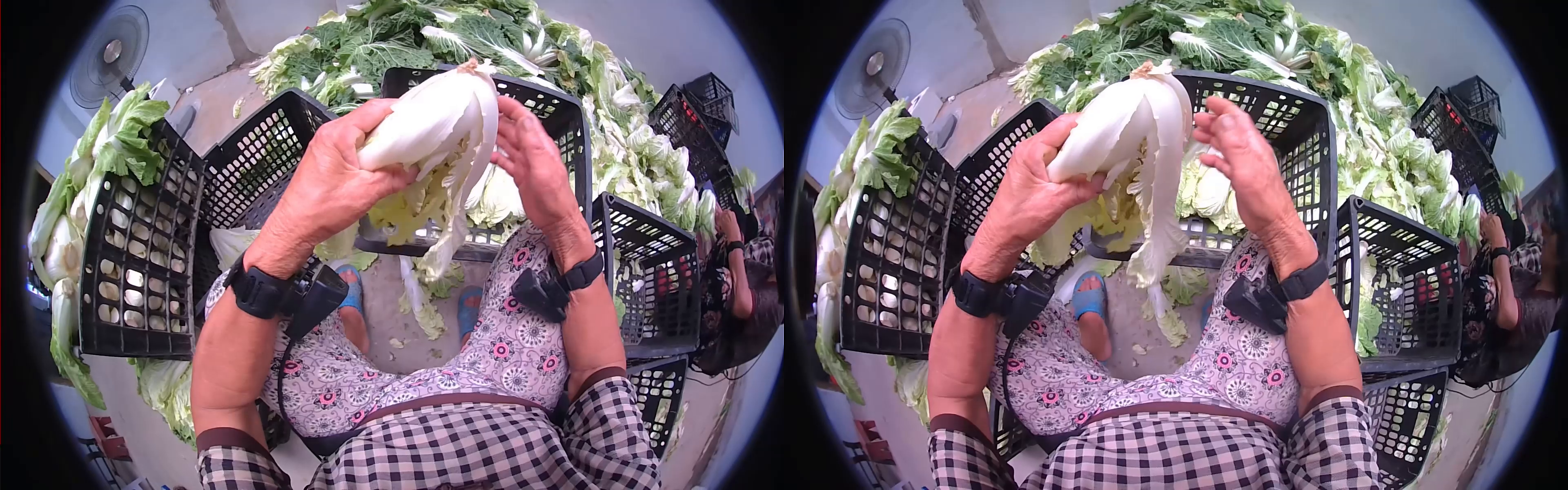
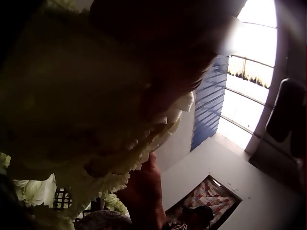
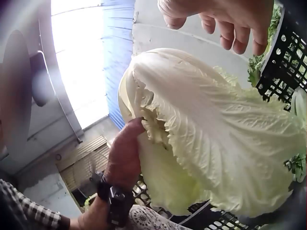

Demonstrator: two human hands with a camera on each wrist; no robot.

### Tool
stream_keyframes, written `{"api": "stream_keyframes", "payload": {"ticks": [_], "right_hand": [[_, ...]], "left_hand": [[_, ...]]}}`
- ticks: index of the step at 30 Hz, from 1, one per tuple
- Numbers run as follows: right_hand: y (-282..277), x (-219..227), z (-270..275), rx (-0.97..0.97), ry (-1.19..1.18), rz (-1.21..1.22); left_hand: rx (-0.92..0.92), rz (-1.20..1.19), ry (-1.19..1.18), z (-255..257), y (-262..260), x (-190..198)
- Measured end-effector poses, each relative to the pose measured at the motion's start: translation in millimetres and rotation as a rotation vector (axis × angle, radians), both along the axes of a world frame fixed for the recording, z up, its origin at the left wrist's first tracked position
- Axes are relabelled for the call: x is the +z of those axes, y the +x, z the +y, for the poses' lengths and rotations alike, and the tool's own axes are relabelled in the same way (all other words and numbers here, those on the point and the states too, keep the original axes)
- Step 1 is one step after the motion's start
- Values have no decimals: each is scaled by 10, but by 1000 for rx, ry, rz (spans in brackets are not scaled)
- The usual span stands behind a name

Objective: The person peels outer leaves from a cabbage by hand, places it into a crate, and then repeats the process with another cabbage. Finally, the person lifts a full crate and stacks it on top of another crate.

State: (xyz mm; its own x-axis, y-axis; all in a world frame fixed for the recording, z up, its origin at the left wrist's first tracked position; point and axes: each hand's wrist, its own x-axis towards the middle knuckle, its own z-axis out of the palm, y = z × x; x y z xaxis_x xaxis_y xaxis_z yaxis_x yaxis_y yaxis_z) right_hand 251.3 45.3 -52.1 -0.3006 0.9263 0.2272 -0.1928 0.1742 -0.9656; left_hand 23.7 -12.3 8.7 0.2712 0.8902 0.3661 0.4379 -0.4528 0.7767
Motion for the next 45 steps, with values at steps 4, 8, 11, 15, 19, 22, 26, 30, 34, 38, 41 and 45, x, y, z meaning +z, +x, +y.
{"api": "stream_keyframes", "payload": {"ticks": [4,8,11,15,19,22,26,30,34,38,41,45], "right_hand": [[-11,-10,-28,147,118,-90],[-90,155,-267,249,94,-183],[-55,120,-228,351,-51,-81],[-28,85,-234,341,-152,-62],[-33,59,-230,315,-202,35],[-17,84,-239,308,-237,94],[8,108,-258,291,-286,139],[32,61,-210,355,-352,187],[-47,40,-227,359,-357,226],[-118,158,-328,402,-126,-80],[-108,173,-348,397,-186,62],[15,198,-303,314,-233,35]], "left_hand": [[-51,-175,-106,-6,2,7],[-105,-474,-341,-38,-3,55],[-105,-551,-451,-26,-90,59],[-105,-575,-526,-43,-115,81],[-113,-533,-530,-67,-123,158],[-77,-414,-434,-74,-129,158],[-14,-392,-473,-103,-149,155],[-24,-461,-560,-127,-154,179],[-137,-606,-581,-90,-193,179],[-152,-807,-528,-44,-195,138],[-101,-645,-478,-41,-167,129],[208,-376,-183,-26,-190,168]]}}
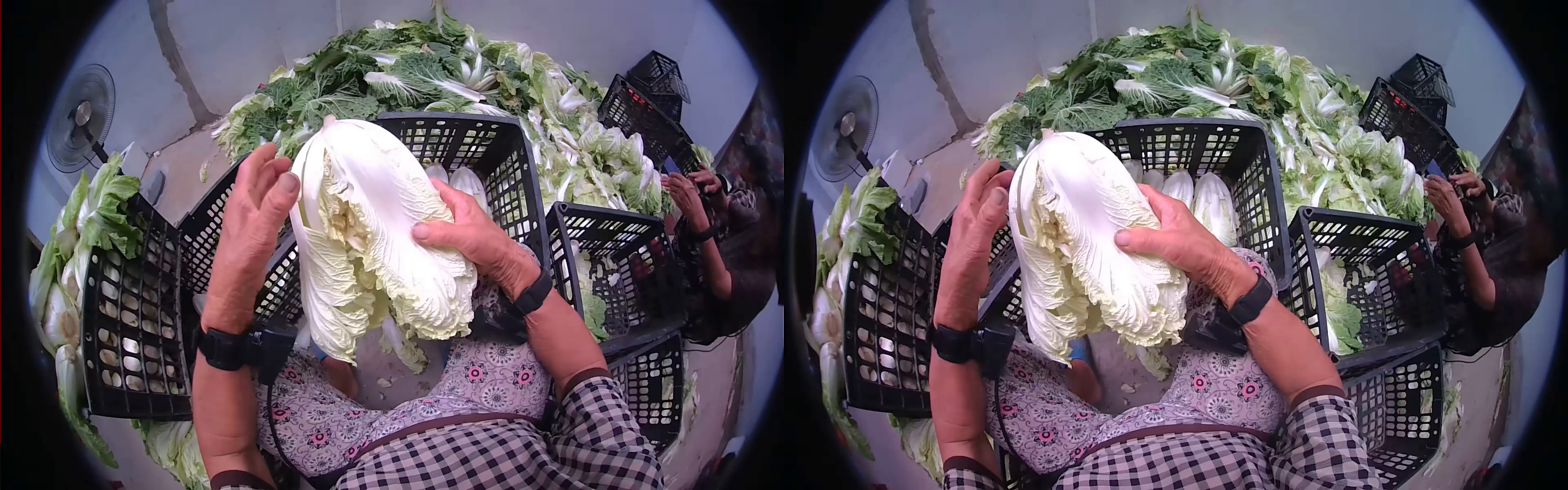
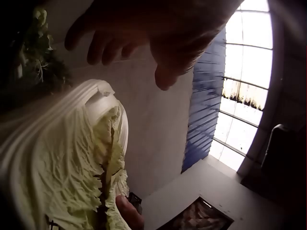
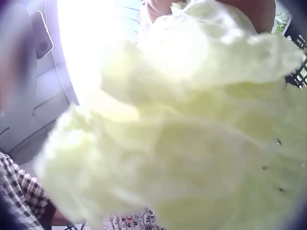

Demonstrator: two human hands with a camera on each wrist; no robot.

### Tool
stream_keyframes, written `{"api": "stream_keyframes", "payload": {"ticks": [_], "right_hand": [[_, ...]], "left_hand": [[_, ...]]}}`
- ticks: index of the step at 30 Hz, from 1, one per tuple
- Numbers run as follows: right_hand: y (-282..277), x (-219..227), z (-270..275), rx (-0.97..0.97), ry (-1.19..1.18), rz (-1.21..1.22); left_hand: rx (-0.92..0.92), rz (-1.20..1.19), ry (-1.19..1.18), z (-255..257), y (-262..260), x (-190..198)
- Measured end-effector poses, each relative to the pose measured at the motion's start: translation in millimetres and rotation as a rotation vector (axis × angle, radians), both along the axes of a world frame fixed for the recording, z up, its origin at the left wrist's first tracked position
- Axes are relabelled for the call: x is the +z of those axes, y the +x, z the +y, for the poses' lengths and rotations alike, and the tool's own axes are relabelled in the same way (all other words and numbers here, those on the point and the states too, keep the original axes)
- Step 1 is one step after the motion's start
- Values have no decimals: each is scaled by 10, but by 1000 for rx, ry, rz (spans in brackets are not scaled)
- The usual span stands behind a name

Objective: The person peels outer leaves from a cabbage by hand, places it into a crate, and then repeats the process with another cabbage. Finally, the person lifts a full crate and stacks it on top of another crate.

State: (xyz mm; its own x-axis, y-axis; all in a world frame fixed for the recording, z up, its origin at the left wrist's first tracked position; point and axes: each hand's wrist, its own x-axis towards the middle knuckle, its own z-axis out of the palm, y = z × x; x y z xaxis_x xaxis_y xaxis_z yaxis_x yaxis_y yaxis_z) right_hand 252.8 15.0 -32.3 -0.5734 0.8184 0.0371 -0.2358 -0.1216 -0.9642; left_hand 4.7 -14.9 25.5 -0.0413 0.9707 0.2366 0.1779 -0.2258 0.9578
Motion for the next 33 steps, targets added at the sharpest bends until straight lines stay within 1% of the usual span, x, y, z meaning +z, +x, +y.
{"api": "stream_keyframes", "payload": {"ticks": [1,3,4,5,7,9,10,13,14,15,17,19,20,21,23,25,27,29,33], "right_hand": [[16,-6,3,9,66,-81],[10,-29,-10,28,197,-238],[-7,-44,-24,89,303,-325],[-39,-121,-37,147,480,-351],[-123,-161,-82,350,533,-568],[-197,-205,-98,494,562,-646],[-213,-193,-89,493,543,-622],[-12,-119,242,202,261,-358],[116,13,458,16,90,-105],[260,206,647,-184,75,94],[550,426,1073,-247,46,657],[678,600,1156,-503,-108,675],[702,581,1140,-458,-127,546],[660,526,1065,-405,-61,390],[558,349,864,-295,65,77],[524,177,701,-126,35,14],[514,91,551,-50,-1,-47],[550,43,466,-19,-16,-58],[640,63,303,-18,15,-142]], "left_hand": [[90,53,39,7,-54,34],[169,-92,47,75,-182,48],[172,-110,72,92,-238,52],[177,-128,97,97,-277,53],[161,-83,140,90,-305,48],[136,-35,170,57,-293,45],[121,-9,181,33,-267,52],[84,46,207,-22,-264,88],[85,62,216,-22,-267,109],[86,72,218,-29,-264,101],[69,86,214,-26,-274,76],[64,96,218,-9,-277,88],[62,98,216,-3,-267,89],[62,94,211,-1,-264,77],[7,105,176,3,-249,81],[-52,122,142,-11,-185,92],[-85,145,117,-4,-143,42],[-125,175,80,-1,-132,21],[-155,182,36,24,-101,-28]]}}
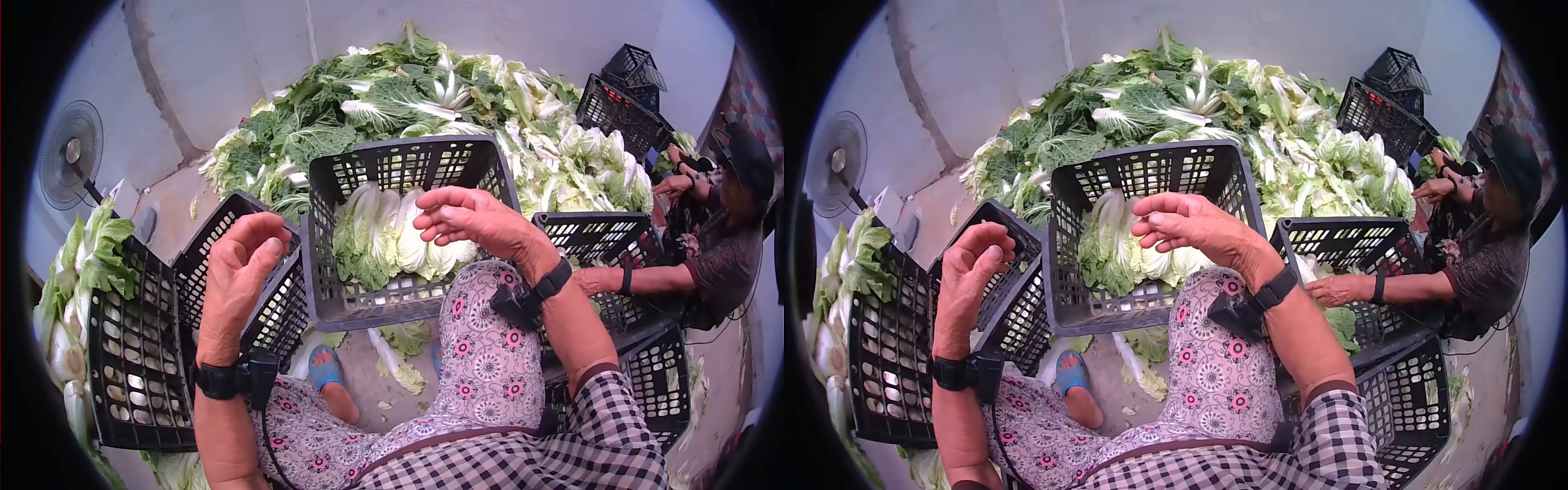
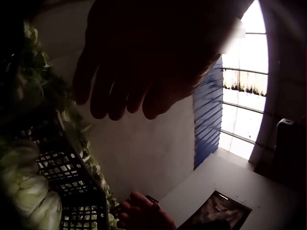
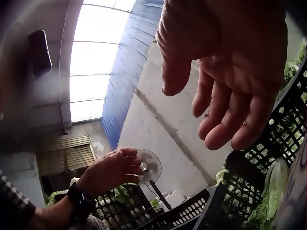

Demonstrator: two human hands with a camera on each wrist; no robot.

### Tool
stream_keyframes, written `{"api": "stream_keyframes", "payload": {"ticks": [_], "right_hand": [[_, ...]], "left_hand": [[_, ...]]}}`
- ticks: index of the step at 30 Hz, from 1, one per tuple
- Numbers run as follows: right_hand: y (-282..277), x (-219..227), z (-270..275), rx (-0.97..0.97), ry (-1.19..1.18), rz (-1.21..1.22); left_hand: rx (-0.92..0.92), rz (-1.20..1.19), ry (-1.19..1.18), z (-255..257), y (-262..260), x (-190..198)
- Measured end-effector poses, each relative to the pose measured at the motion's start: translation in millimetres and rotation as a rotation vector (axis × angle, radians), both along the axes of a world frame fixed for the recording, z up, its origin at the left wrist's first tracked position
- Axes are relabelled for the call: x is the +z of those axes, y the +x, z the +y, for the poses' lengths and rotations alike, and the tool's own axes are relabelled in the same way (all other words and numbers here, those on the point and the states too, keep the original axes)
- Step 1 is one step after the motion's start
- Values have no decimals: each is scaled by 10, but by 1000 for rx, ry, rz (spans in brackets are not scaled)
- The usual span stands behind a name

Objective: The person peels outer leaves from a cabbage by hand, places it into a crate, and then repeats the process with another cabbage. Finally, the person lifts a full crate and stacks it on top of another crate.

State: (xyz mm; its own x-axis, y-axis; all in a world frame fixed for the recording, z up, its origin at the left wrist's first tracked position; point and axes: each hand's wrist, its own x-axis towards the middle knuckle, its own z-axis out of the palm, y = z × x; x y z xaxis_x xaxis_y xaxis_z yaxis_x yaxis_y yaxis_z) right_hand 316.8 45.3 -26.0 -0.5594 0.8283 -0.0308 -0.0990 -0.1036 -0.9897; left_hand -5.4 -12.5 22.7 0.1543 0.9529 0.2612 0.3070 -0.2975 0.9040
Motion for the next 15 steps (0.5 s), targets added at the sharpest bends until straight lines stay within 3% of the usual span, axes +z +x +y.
{"api": "stream_keyframes", "payload": {"ticks": [6,8,15], "right_hand": [[111,-134,-272,248,30,-192],[136,-248,-296,294,163,-166],[173,-300,-288,304,131,-128]], "left_hand": [[-91,57,-69,45,101,-27],[-93,72,-96,49,126,-10],[-97,72,-114,29,191,-7]]}}
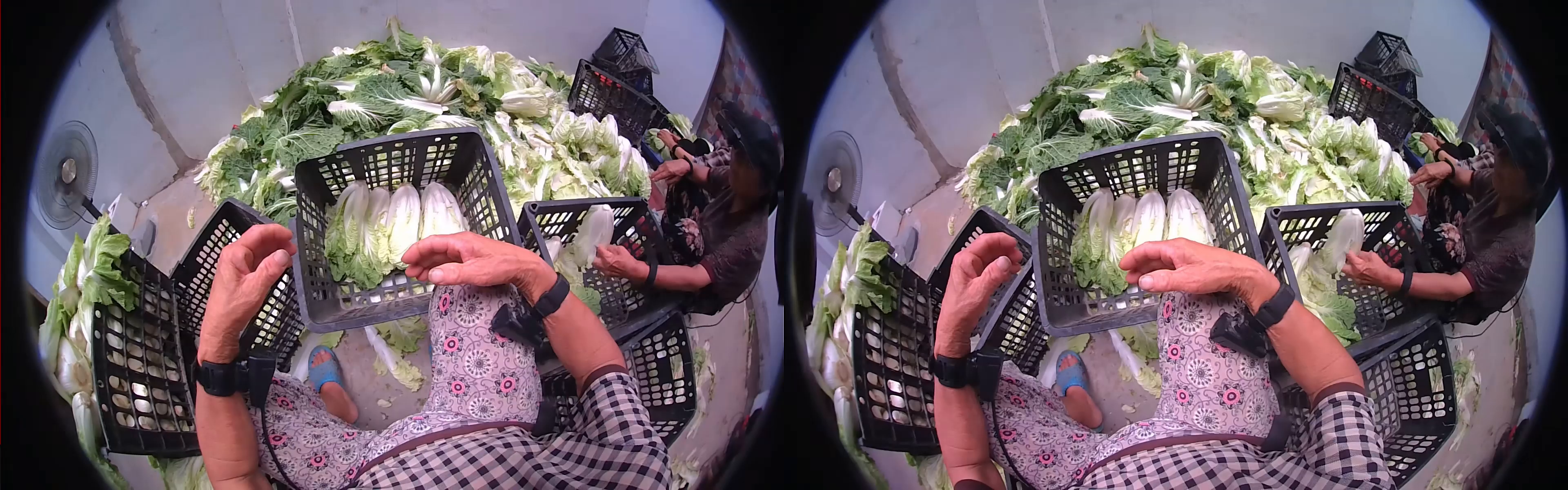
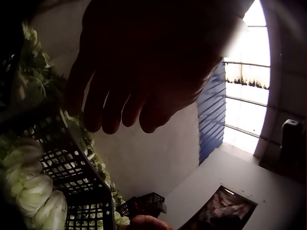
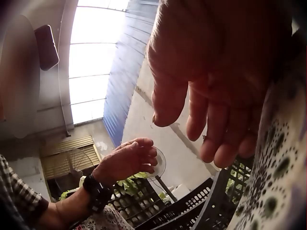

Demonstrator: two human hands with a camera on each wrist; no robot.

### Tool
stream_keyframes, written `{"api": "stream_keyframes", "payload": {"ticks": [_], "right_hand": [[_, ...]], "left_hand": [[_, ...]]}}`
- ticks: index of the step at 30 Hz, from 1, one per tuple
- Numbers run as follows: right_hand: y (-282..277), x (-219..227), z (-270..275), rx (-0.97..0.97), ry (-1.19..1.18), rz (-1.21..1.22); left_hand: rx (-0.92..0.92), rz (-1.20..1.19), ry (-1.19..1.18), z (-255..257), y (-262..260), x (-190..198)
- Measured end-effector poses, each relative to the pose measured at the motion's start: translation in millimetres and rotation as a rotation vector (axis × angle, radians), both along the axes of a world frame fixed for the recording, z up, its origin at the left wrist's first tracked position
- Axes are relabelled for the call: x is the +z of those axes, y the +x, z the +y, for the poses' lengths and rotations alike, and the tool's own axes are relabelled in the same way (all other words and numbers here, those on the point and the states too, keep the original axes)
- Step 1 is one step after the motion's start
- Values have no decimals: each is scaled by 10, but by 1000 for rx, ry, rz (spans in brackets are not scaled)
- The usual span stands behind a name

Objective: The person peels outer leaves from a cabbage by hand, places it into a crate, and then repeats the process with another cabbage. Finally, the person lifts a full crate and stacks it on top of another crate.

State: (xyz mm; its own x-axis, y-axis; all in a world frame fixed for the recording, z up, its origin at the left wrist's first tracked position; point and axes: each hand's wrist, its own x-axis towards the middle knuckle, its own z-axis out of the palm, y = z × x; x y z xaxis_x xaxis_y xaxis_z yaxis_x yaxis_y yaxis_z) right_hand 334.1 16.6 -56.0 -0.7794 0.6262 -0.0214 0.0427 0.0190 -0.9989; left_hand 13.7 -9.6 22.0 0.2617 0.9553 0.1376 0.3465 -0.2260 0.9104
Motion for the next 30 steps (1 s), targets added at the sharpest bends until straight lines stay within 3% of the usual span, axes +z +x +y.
{"api": "stream_keyframes", "payload": {"ticks": [11,21,30], "right_hand": [[1,-9,-14,11,109,35],[64,1,-93,-53,-18,89],[173,-69,-121,-276,-38,84]], "left_hand": [[109,-10,76,-133,-22,204],[409,65,234,-556,-904,919],[384,89,4,-138,-1416,94]]}}
